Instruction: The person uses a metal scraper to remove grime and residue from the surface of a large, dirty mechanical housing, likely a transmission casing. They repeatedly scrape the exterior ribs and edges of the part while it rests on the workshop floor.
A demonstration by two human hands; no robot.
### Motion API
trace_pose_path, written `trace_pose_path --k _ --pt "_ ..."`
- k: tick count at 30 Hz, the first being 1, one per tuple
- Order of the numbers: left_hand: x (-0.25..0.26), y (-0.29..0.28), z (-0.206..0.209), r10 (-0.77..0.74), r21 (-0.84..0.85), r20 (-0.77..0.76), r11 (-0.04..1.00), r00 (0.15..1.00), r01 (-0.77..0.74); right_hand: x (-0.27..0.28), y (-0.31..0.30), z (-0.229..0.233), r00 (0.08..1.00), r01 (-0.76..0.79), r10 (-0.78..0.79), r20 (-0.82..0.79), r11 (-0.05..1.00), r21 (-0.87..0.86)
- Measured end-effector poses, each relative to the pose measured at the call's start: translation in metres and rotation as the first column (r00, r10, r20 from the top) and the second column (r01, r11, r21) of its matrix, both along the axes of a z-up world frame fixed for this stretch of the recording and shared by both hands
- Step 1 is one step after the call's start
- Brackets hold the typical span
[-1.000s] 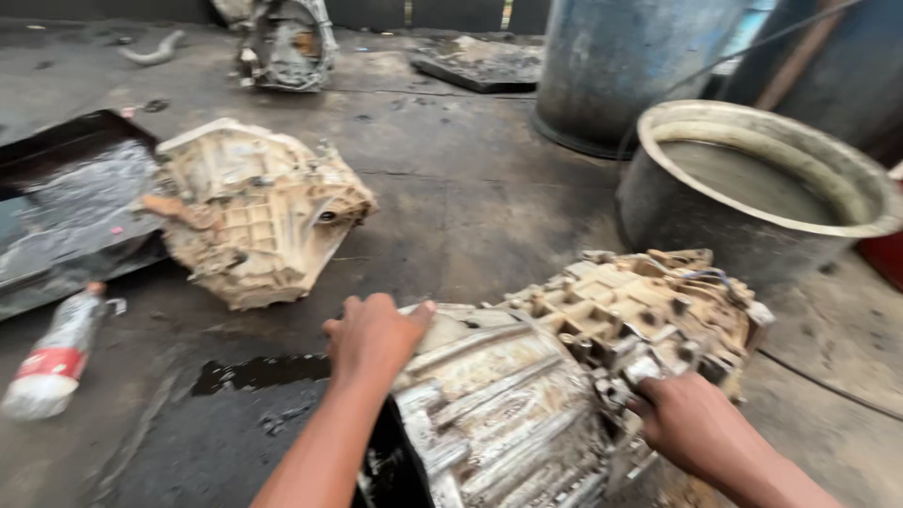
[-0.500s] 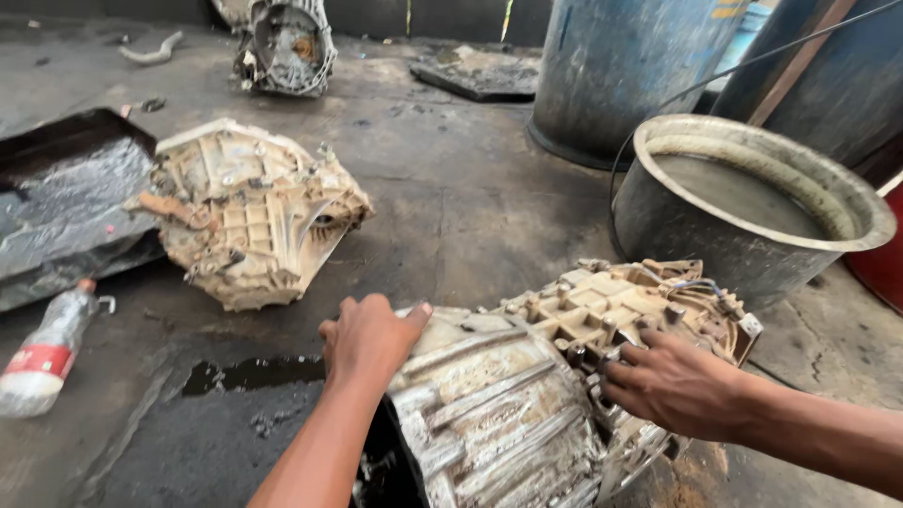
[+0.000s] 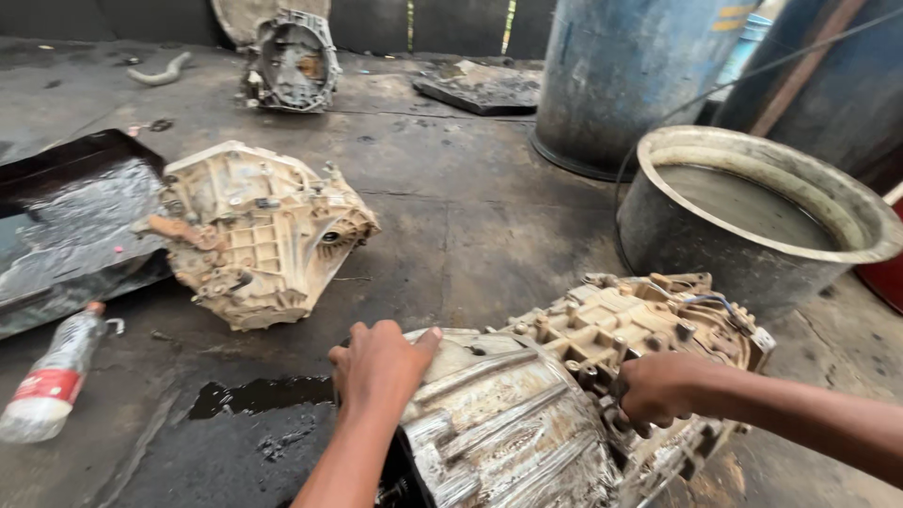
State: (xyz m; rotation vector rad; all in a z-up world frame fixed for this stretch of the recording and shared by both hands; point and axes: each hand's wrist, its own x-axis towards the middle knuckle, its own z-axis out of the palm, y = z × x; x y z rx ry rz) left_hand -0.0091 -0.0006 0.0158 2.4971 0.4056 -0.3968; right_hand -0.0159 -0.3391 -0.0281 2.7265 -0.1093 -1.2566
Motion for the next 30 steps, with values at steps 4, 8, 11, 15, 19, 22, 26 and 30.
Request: trace_pose_path --k 4,8,11,15,19,22,26,30 --pt "-0.001 -0.001 0.000 -0.011 0.058 0.004 0.998 1.000 0.011 -0.013 -0.019 -0.007 0.820 0.564 -0.507 -0.266 0.795 0.223" --pt "0.003 -0.001 -0.001 -0.030 0.032 0.025 0.999 0.999 0.029 -0.031 -0.023 0.020 0.852 0.524 -0.468 -0.235 0.751 0.403" --pt "0.001 0.005 -0.007 -0.042 0.064 0.018 0.997 0.999 0.041 -0.026 -0.013 0.024 0.964 0.260 -0.214 -0.155 0.874 0.411" --pt "0.006 -0.008 -0.011 -0.025 0.034 0.011 0.999 1.000 0.024 -0.012 -0.014 0.011 1.000 -0.025 0.024 -0.016 0.998 -0.053" --pt "0.001 0.003 -0.007 0.004 0.011 0.007 1.000 1.000 -0.004 0.002 0.011 -0.011 0.981 -0.194 0.182 -0.073 0.960 -0.204" --pt "0.000 -0.001 -0.002 0.013 -0.023 -0.007 1.000 1.000 -0.013 0.007 0.021 -0.003 0.983 0.017 -0.041 -0.180 0.991 -0.134" --pt "-0.001 -0.001 0.000 0.001 -0.010 -0.005 1.000 1.000 -0.001 0.010 0.035 0.012 0.985 -0.016 -0.004 -0.170 0.993 -0.120" --pt "-0.001 0.001 0.002 0.006 -0.020 0.007 1.000 1.000 -0.006 0.002 0.042 0.032 0.992 -0.124 0.118 -0.044 0.978 -0.166"
